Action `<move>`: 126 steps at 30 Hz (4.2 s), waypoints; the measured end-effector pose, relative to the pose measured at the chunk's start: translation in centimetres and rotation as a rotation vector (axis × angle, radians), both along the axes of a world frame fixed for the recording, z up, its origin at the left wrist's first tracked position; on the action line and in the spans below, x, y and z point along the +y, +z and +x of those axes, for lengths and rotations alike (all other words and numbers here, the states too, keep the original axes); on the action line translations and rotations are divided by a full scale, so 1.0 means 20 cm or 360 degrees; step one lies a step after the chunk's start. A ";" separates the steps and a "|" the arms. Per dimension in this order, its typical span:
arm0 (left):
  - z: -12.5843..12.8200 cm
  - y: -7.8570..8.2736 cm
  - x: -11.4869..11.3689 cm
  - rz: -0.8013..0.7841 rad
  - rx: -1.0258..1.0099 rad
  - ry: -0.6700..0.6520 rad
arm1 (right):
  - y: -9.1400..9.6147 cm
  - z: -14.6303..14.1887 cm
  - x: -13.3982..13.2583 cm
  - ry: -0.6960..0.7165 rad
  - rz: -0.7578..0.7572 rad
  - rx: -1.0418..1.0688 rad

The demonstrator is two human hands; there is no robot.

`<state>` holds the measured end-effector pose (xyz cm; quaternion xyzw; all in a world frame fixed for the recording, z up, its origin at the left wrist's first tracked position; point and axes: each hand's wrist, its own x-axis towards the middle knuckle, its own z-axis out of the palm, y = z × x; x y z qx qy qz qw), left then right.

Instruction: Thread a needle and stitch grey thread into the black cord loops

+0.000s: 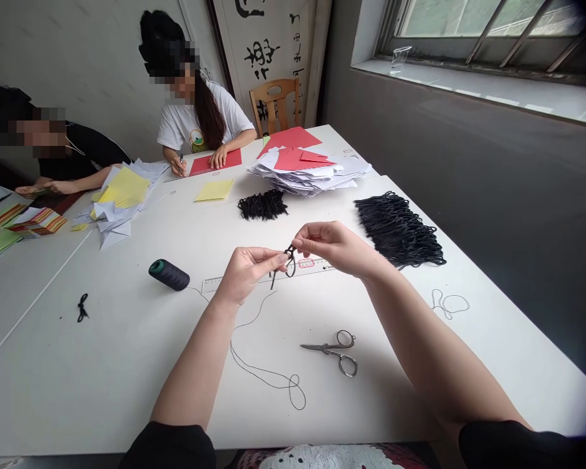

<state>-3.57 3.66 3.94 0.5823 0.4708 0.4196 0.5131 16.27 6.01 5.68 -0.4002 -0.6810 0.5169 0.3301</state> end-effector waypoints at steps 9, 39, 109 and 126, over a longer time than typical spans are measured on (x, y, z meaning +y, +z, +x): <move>0.00 0.00 0.00 -0.0050 0.0033 -0.0039 | 0.00 0.03 0.02 -0.0136 0.0077 -0.0011; 0.05 -0.08 0.03 -0.0126 -0.0083 -0.0411 | 0.02 0.07 0.00 0.0170 0.0313 -0.0414; 0.06 -0.06 0.00 -0.0515 0.0553 -0.0717 | -0.22 0.93 0.17 -0.1564 -0.0105 -0.0465; 0.07 -0.03 -0.01 -0.0490 0.0571 -0.0721 | -0.36 0.96 0.21 -0.1701 -0.0093 -0.0382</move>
